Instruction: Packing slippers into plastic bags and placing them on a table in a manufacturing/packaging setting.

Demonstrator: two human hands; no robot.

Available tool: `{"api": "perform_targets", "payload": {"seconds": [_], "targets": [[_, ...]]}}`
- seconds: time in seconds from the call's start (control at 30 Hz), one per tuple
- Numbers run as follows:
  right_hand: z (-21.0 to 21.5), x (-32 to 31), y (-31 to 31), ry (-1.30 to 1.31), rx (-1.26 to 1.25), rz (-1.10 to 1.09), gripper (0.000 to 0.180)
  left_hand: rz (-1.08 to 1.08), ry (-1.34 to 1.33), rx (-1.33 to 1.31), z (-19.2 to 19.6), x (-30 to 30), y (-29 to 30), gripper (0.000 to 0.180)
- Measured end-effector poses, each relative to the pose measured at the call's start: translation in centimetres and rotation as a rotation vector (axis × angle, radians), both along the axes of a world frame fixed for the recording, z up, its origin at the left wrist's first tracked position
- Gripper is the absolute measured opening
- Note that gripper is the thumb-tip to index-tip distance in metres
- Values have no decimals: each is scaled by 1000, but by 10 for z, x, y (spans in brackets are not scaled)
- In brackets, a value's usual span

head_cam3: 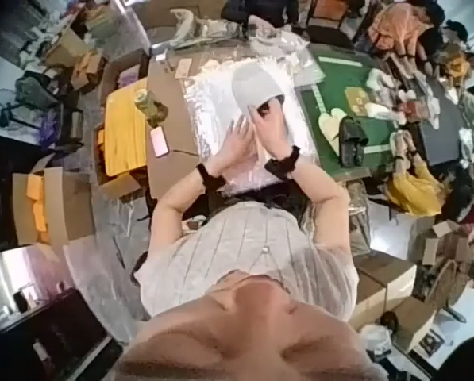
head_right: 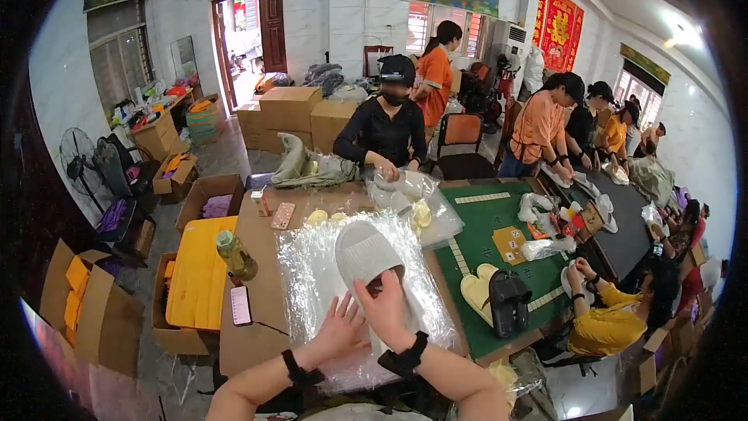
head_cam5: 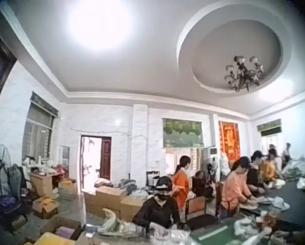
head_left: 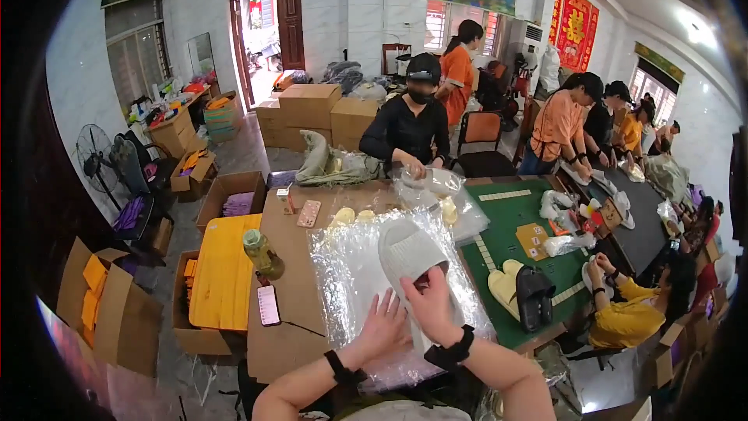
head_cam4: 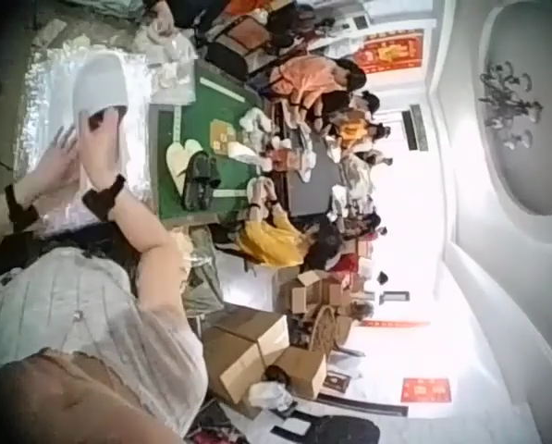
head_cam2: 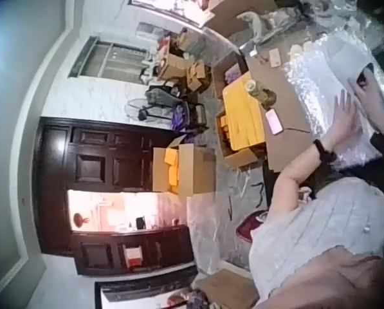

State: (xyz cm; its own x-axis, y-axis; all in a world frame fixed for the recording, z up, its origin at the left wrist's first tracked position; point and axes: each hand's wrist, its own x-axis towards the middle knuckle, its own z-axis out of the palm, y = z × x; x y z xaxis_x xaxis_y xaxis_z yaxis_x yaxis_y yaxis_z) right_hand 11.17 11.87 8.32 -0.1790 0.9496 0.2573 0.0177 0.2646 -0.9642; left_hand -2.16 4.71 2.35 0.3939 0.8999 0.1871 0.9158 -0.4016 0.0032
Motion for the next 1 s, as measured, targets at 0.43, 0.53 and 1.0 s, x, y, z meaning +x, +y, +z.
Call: {"api": "perform_targets", "payload": {"seconds": [0.43,0.53,1.0], "targets": [[-23,62,-12,-268,-52,-95,24,46,-158,-234,-48,-28,-26,79],[-23,84,-10,-282,-275,-80,24,76,-153,-428,-26,-23,-25,77],[-26,36,9,-1086,77,113,29,23,-287,-130,-50,-23,-28,81]]}}
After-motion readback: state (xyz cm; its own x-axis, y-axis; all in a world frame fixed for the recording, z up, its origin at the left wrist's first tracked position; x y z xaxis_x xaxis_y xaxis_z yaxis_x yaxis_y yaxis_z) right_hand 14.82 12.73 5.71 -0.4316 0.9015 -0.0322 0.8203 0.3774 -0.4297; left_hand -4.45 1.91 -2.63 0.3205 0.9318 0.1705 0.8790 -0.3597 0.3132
